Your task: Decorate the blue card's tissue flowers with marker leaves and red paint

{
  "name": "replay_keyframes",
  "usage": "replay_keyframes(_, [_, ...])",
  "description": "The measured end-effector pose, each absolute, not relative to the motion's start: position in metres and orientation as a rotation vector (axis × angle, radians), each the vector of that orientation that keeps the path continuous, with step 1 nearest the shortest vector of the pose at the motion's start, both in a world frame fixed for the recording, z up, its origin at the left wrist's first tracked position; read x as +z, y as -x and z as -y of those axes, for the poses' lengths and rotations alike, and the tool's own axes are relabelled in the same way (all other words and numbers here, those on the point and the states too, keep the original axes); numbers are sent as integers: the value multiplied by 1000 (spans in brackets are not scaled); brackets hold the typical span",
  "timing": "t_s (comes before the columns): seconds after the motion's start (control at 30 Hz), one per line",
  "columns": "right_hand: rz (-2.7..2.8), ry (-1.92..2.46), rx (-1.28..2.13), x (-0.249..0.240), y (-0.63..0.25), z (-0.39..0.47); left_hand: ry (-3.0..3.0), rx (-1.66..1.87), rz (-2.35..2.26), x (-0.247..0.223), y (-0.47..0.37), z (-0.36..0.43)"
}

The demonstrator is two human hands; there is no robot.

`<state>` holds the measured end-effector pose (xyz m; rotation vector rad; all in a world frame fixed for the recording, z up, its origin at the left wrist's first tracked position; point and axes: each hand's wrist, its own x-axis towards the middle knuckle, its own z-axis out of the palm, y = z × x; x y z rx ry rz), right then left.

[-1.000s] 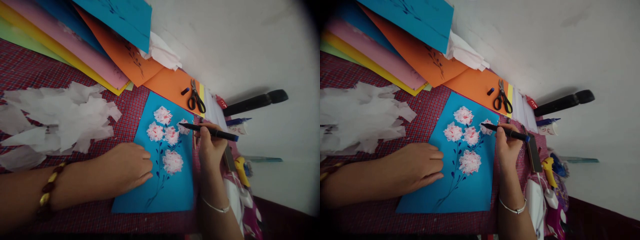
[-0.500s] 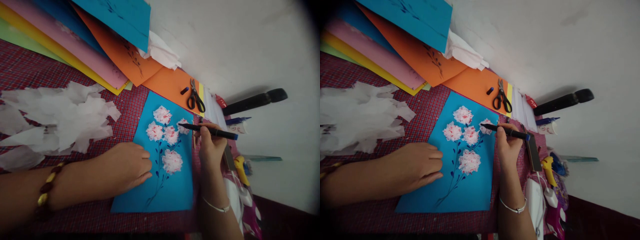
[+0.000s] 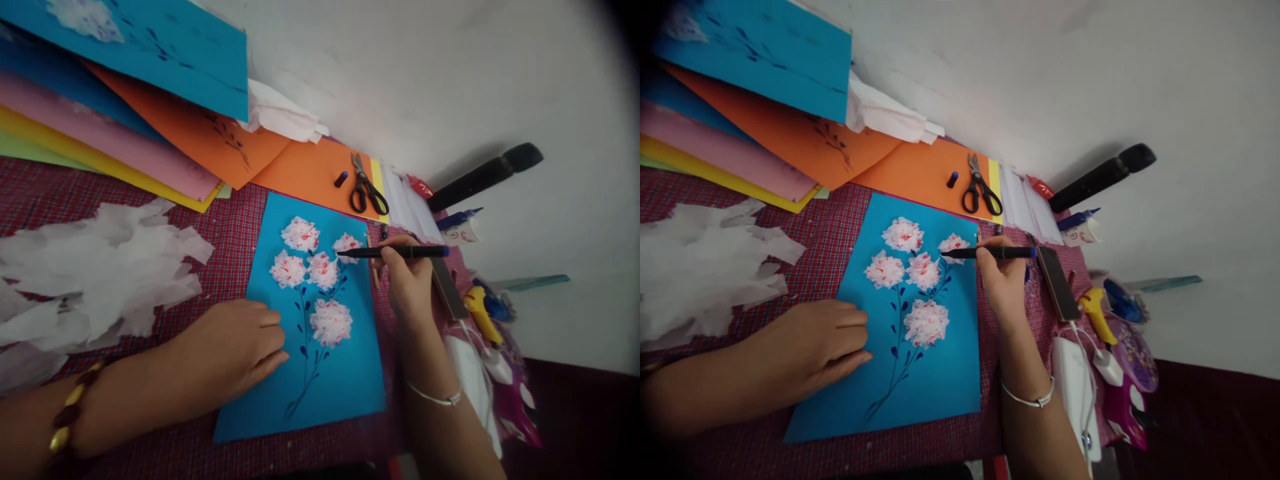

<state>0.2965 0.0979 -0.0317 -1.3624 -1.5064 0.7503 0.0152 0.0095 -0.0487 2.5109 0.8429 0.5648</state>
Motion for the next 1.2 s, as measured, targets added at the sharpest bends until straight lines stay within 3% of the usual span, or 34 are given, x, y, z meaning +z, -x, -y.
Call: replay_keyframes(1.2, [1549, 1421, 662, -20, -305, -107, -2573, 492, -827, -42, -13, -12])
